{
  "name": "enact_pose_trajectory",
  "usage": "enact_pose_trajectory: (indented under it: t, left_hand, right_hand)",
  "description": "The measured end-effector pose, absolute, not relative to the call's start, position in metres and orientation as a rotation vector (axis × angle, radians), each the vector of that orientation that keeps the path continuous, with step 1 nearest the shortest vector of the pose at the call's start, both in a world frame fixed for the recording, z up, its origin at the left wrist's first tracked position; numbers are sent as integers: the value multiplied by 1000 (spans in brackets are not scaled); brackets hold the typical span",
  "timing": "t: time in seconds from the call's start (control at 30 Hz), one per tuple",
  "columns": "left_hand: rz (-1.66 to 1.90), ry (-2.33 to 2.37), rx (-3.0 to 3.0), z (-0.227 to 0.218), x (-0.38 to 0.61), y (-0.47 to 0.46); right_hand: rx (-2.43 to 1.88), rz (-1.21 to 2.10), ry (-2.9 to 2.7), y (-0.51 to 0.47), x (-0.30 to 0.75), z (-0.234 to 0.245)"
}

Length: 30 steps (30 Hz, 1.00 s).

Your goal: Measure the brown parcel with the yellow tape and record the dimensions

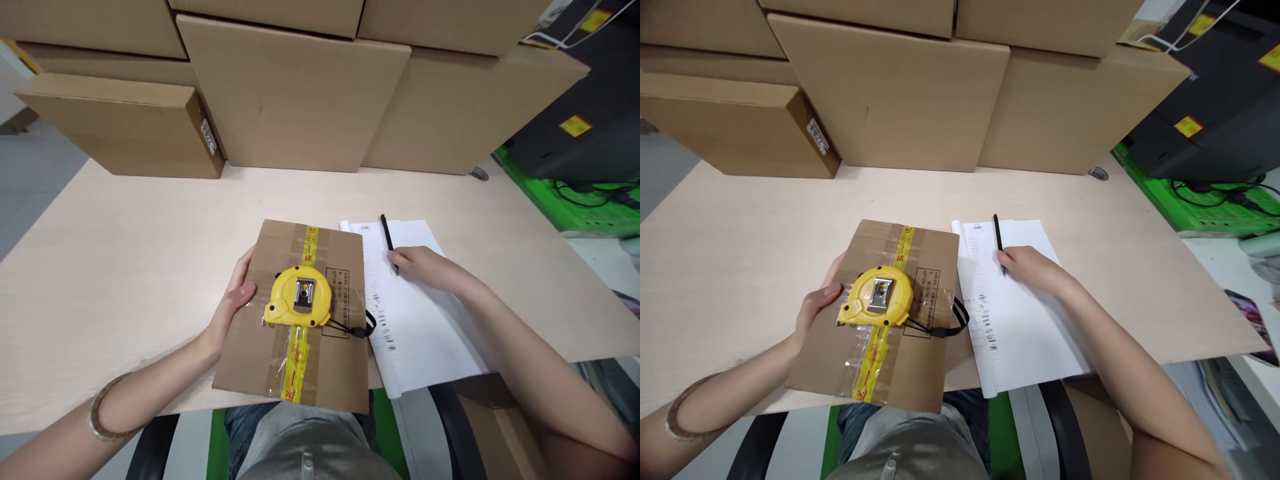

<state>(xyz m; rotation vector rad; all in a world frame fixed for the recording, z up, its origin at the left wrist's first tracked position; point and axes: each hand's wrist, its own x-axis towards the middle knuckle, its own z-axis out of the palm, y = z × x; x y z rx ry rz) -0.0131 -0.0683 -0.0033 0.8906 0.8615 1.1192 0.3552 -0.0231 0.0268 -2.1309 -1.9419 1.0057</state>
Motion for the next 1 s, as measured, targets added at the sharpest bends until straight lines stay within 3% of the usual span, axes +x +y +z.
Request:
enact_pose_trajectory:
  t: [0.17,0.37,0.57,1.0]
  left_hand:
    - [1118,887,845,3,-9,-71]
    - [1164,902,810,5,-4,-76]
    - [1179,897,774,9,-2,-79]
    - [1216,902,569,2,-10,-74]
  right_hand:
    - [-1752,1122,-1704,-3,369,23]
    - [-1484,1033,-1436,27,360,-17]
    - [-1462,966,-1229,21,345,-40]
    - [-1492,967,-1158,9,334,-41]
